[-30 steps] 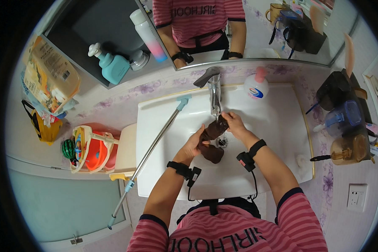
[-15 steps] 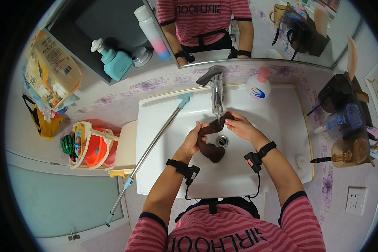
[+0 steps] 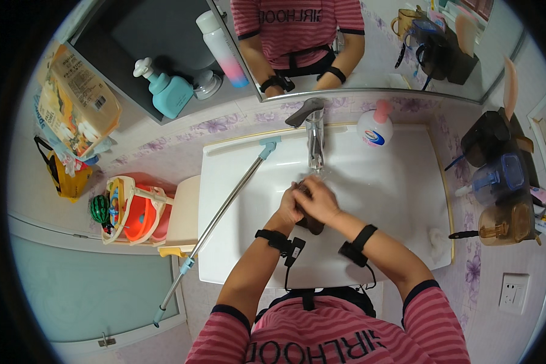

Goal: The person cleans a squat toilet by spraying it with cleaner, scrubbing the surface with a toilet brush, pouring water from a ladle to rinse it, and using a squeegee to move excess water toward the drain; they then rinse a cloth in the sink.

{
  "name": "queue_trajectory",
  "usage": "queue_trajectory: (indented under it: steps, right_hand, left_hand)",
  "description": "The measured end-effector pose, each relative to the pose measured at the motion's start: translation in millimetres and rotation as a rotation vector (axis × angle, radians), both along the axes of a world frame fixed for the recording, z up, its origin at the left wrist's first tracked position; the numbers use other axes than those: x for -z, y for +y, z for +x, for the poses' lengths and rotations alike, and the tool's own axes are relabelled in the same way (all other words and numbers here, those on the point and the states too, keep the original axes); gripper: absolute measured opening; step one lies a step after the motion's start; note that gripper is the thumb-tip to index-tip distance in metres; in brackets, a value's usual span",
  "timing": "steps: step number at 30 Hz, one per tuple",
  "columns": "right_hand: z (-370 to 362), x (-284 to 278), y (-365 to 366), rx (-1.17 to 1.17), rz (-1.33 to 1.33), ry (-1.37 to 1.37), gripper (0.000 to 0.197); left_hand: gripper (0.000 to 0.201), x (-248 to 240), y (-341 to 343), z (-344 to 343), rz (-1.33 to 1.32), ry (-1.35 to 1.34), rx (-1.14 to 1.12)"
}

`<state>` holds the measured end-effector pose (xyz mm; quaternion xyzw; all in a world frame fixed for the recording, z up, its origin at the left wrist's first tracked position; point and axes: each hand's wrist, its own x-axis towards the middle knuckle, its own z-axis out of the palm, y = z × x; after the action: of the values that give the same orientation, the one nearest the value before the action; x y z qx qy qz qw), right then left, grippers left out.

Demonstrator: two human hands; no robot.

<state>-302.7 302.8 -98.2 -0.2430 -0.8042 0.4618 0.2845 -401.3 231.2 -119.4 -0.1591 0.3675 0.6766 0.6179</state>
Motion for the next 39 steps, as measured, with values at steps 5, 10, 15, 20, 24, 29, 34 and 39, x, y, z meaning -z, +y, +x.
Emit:
queue_trajectory:
  steps: [5,10,15,20,24,29,34,39]
  right_hand:
    - [-1,-1,21,0.088,0.070,-0.124,0.027]
    - [-8,-16,27,0.083,0.073,-0.212,0.029]
    - [-3,-16,27,0.064,0.175,-0.174,0.028]
    - [16,15,81,0.266,0.050,-0.412,0.029]
    - [22,-6,66,-0.346,-0.805,-0.132,0.043]
    - [34,-2,69,-0.404,-0.475,-0.377,0.043]
    - [35,-30,58,-0.335,-0.871,-0.103,0.025]
    - [33,-14,64,-0.220,-1.400,0.239,0.017]
  left_hand:
    - [0.036,-41,29,33,-0.222,0.122,0.185]
    - [0.028,-13,15,18,0.041,-0.001,0.250]
    - [0.024,-36,25,31,-0.242,0.327,0.192]
    - [0.027,-58,24,24,-0.108,0.264,0.374]
    - [0.031,-65,15,4,-0.153,0.372,0.458]
    - [0.034,-70,16,3,-0.174,0.878,0.568]
    - [0.061,-44,-9,-9,-0.216,0.725,0.648]
    - [0.060,-26,-13,17,-0.069,0.687,0.554]
